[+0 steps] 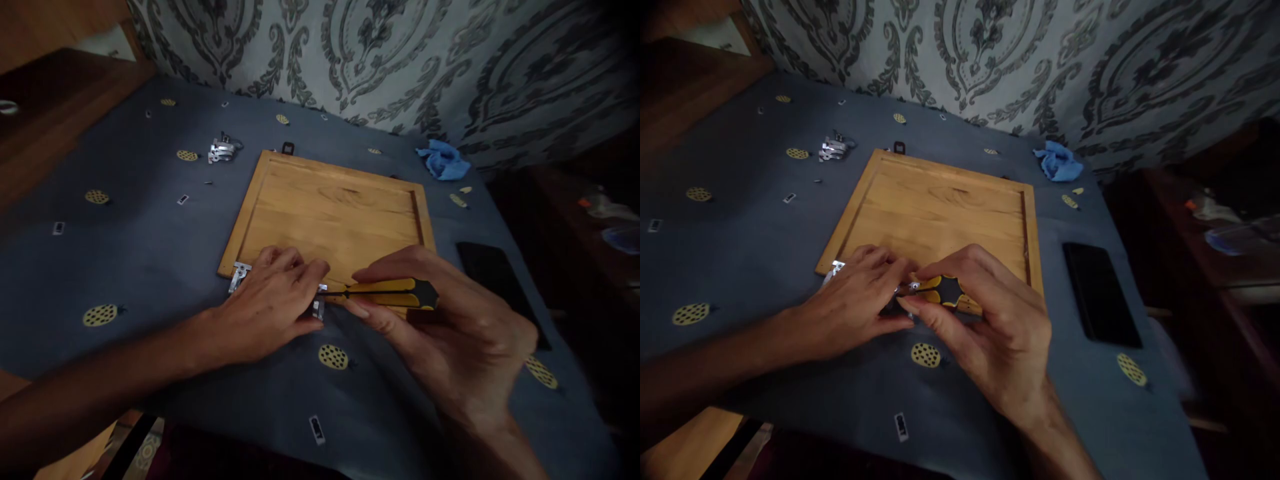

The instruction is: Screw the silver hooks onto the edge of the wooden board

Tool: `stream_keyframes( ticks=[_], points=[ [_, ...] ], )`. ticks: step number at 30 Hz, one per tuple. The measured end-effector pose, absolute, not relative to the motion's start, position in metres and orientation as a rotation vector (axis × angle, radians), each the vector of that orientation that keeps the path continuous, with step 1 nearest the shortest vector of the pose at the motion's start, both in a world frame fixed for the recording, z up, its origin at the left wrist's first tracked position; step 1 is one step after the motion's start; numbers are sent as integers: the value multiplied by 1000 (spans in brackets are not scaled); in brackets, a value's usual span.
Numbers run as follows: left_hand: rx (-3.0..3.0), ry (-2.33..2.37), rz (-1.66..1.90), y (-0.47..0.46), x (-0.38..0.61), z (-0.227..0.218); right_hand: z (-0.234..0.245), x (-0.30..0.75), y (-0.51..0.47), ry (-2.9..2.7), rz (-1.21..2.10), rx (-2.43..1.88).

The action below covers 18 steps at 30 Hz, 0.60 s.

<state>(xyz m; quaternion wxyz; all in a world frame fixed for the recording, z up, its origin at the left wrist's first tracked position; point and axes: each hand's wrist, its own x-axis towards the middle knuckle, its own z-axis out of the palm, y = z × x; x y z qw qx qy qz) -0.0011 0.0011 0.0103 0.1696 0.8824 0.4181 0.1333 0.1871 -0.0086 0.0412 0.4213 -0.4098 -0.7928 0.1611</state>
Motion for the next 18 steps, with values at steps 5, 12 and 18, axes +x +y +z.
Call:
stream_keyframes(
  ticks=[5,12,18],
  points=[
    [2499,1170,388,1,-1,9,57,194,-6,-2125,398,-1054],
    [2502,1161,415,1,-2,7,58,204,6,-2204,549,-954],
    [2492,1180,364,1,-1,10,51,201,-1,-2088,608,-1033]
  ],
)
